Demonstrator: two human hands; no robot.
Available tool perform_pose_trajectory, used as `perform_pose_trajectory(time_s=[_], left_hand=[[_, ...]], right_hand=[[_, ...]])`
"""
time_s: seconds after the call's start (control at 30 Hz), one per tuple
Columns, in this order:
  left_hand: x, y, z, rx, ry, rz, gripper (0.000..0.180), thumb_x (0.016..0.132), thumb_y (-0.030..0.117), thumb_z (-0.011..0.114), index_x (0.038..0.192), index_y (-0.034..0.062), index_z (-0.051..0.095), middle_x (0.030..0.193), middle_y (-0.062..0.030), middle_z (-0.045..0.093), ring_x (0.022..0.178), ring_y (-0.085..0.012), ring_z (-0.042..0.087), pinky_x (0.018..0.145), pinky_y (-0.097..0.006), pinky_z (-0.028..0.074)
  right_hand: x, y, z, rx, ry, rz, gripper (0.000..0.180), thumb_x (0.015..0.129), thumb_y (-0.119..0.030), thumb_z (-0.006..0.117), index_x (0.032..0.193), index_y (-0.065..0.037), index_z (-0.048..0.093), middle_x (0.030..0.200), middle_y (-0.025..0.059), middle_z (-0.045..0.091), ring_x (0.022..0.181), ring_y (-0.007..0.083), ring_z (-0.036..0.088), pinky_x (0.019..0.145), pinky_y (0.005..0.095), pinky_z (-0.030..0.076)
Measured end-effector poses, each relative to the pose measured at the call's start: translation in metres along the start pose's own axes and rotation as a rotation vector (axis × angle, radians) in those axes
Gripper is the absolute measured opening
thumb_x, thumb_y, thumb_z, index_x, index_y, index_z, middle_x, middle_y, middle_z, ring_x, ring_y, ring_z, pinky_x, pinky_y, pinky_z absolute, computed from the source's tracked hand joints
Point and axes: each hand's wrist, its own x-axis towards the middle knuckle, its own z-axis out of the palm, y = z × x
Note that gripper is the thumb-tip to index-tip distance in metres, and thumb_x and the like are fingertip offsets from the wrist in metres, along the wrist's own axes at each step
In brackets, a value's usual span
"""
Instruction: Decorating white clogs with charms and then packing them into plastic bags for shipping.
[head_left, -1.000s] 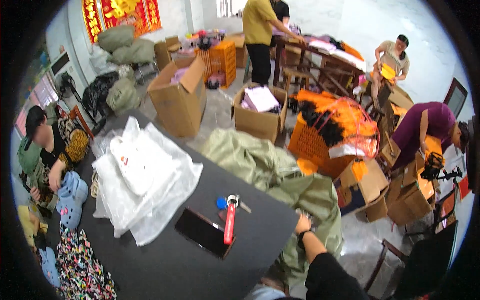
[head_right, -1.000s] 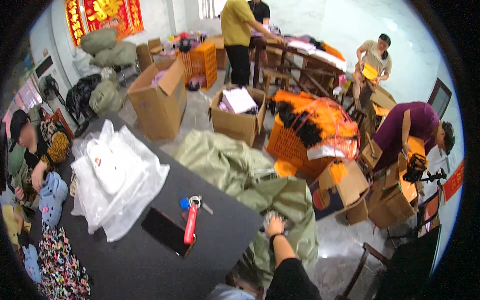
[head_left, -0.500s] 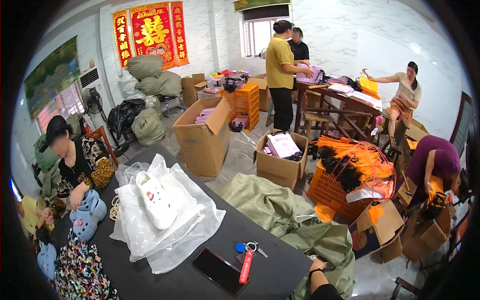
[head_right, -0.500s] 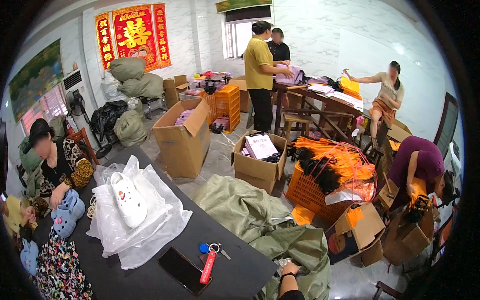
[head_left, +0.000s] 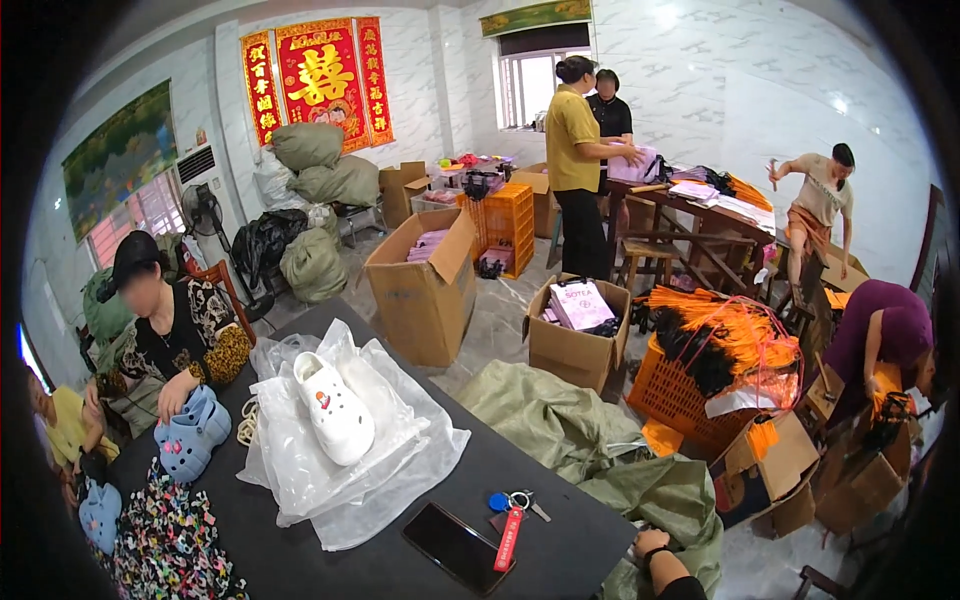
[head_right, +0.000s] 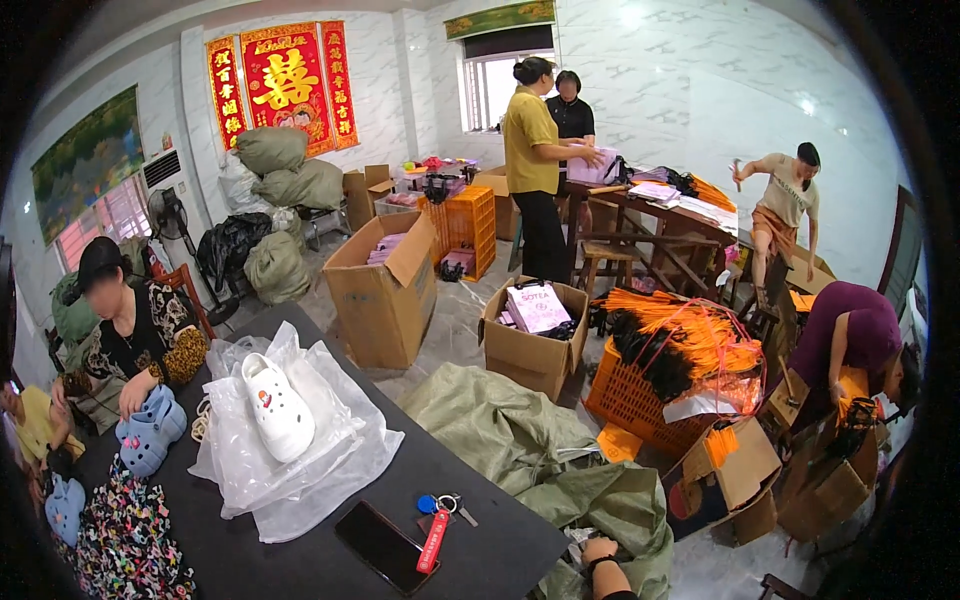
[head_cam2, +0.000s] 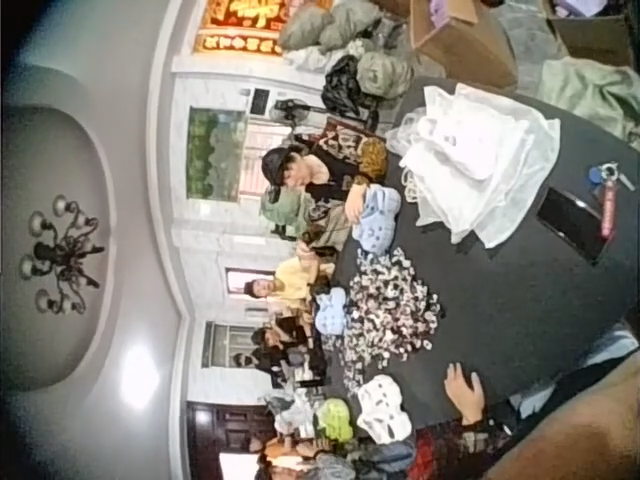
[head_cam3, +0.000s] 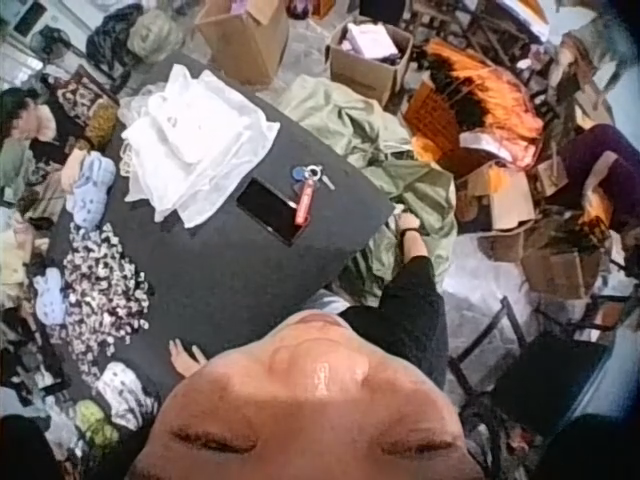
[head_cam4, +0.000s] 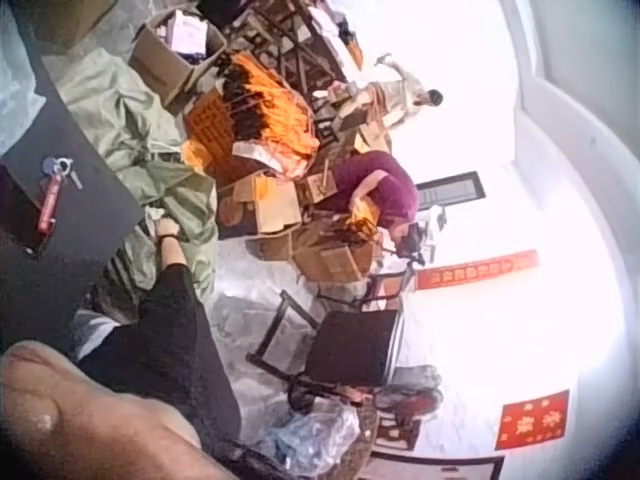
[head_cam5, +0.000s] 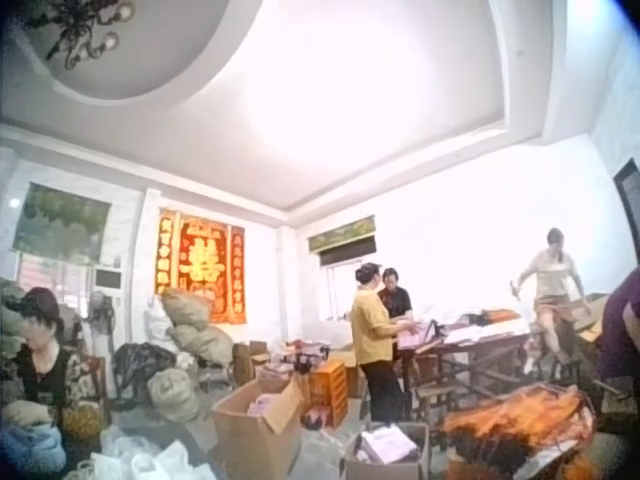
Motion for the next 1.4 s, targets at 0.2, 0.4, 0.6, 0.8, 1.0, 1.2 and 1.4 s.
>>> perform_pose_trajectory(time_s=[0.2, 0.4, 0.6, 0.8, 1.0, 1.2, 1.4], left_hand=[[0.004, 0.006, -0.014, -0.023, -0.073, -0.071, 0.059, 0.084, 0.03, 0.057, 0.128, -0.0092, 0.05, 0.132, -0.0321, 0.047, 0.119, -0.0443, 0.048, 0.102, -0.049, 0.037], [0.0, 0.009, -0.019, -0.051, -0.088, -0.084, 0.059, 0.084, 0.029, 0.057, 0.128, -0.0095, 0.049, 0.133, -0.0322, 0.046, 0.12, -0.0447, 0.047, 0.102, -0.049, 0.036], [-0.001, 0.002, -0.004, -0.041, 0.0, -0.001, 0.056, 0.088, 0.028, 0.055, 0.13, -0.0072, 0.047, 0.133, -0.0308, 0.046, 0.121, -0.0431, 0.046, 0.102, -0.05, 0.035], [-0.005, -0.002, -0.003, -0.031, 0.035, 0.009, 0.052, 0.09, 0.027, 0.054, 0.13, -0.006, 0.048, 0.133, -0.0291, 0.047, 0.121, -0.0417, 0.046, 0.101, -0.05, 0.034], [-0.012, -0.004, -0.002, -0.019, 0.024, -0.03, 0.05, 0.094, 0.029, 0.051, 0.133, -0.0021, 0.047, 0.138, -0.0244, 0.045, 0.127, -0.0375, 0.042, 0.106, -0.05, 0.03], [-0.022, -0.008, 0.005, -0.011, 0.018, -0.039, 0.05, 0.096, 0.032, 0.049, 0.136, 0.0016, 0.044, 0.141, -0.0202, 0.042, 0.132, -0.0347, 0.038, 0.109, -0.052, 0.027], [-0.009, -0.001, -0.003, -0.012, 0.182, 0.026, 0.044, 0.092, 0.028, 0.053, 0.129, 0.0038, 0.052, 0.126, -0.0195, 0.053, 0.117, -0.035, 0.05, 0.098, -0.052, 0.037]], right_hand=[[-0.058, 0.036, -0.02, 0.324, 0.313, -0.163, 0.028, 0.083, -0.028, 0.047, 0.095, -0.014, 0.068, 0.1, 0.0138, 0.068, 0.095, 0.0347, 0.064, 0.077, 0.0471, 0.05], [-0.101, 0.09, -0.045, 0.584, 0.475, -0.298, 0.027, 0.086, -0.031, 0.054, 0.087, -0.005, 0.062, 0.089, 0.0183, 0.063, 0.092, 0.0375, 0.059, 0.078, 0.0464, 0.047], [-0.13, 0.12, -0.055, 1.102, 0.465, -0.329, 0.023, 0.089, -0.021, 0.059, 0.079, -0.001, 0.058, 0.072, 0.0088, 0.058, 0.07, 0.0188, 0.057, 0.065, 0.0311, 0.045], [-0.191, 0.108, -0.105, 1.607, 0.56, -0.521, 0.019, 0.09, -0.019, 0.057, 0.078, -0.006, 0.054, 0.071, 0.003, 0.056, 0.069, 0.0136, 0.055, 0.067, 0.0268, 0.045], [-0.259, 0.116, -0.179, 1.78, 0.638, -0.595, 0.022, 0.092, -0.028, 0.055, 0.078, -0.014, 0.047, 0.061, -0.0022, 0.05, 0.048, 0.0044, 0.042, 0.043, 0.0188, 0.032], [-0.346, 0.119, -0.277, 1.629, 0.937, -0.867, 0.018, 0.092, -0.023, 0.049, 0.093, -0.005, 0.053, 0.075, -0.0004, 0.053, 0.064, 0.0074, 0.049, 0.058, 0.0205, 0.04], [-0.402, 0.099, -0.357, 1.671, 1.037, -1.037, 0.021, 0.092, -0.022, 0.049, 0.103, -0.006, 0.055, 0.08, -0.003, 0.052, 0.07, 0.0053, 0.048, 0.065, 0.0196, 0.039]])
